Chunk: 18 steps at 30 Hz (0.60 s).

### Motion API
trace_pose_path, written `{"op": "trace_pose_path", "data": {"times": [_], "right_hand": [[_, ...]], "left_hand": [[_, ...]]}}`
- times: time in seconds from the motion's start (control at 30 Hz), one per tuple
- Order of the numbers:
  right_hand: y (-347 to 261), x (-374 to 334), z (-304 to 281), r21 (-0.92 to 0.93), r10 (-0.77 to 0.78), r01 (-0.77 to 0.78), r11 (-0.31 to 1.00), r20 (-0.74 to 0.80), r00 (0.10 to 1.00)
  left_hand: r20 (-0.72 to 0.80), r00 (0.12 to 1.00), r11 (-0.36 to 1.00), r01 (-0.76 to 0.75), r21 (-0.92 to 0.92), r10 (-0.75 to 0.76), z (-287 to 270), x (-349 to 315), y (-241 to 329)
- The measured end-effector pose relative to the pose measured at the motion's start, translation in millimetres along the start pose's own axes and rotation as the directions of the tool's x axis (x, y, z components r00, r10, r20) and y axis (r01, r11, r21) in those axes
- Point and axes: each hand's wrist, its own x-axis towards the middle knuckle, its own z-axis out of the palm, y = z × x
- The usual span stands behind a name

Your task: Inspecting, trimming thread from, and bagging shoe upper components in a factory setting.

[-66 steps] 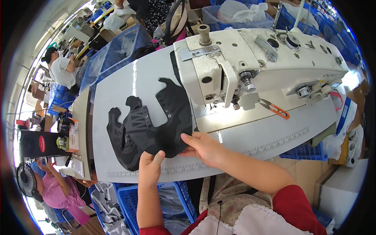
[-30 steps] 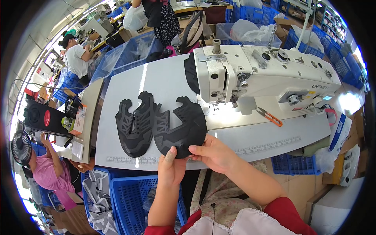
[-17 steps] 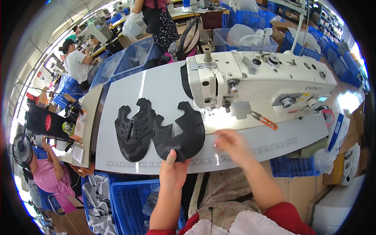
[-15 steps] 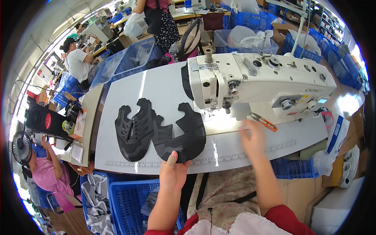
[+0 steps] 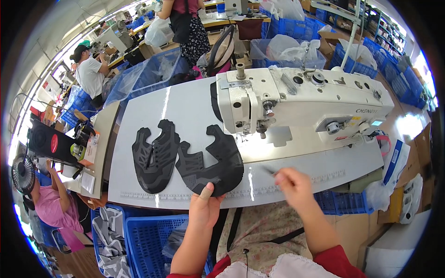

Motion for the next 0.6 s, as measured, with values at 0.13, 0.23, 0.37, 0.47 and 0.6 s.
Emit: {"op": "trace_pose_path", "data": {"times": [0.13,0.23,0.37,0.47,0.6], "right_hand": [[-49.8,6.8,18.2,-0.201,-0.443,0.428,0.881,-0.035,0.896],[-48.9,7.0,26.8,-0.271,-0.523,0.499,0.823,-0.017,0.852],[-46.8,8.1,31.1,-0.364,-0.581,0.536,0.762,-0.018,0.814],[-46.6,9.3,32.9,-0.395,-0.599,0.545,0.740,-0.018,0.800],[-48.8,11.2,34.1,-0.427,-0.617,0.555,0.714,-0.008,0.787]], "left_hand": [[0.041,0.999,1.000,0.005,-0.020,-0.004,7.8,1.9,-6.1],[0.023,1.000,1.000,0.001,-0.001,-0.001,9.2,1.5,-8.4],[0.029,1.000,1.000,0.007,0.017,-0.008,9.8,2.6,-10.9],[0.031,0.999,1.000,0.011,0.017,-0.011,9.3,2.3,-11.3],[0.040,0.999,1.000,0.010,0.016,-0.011,8.4,3.2,-11.9]]}}
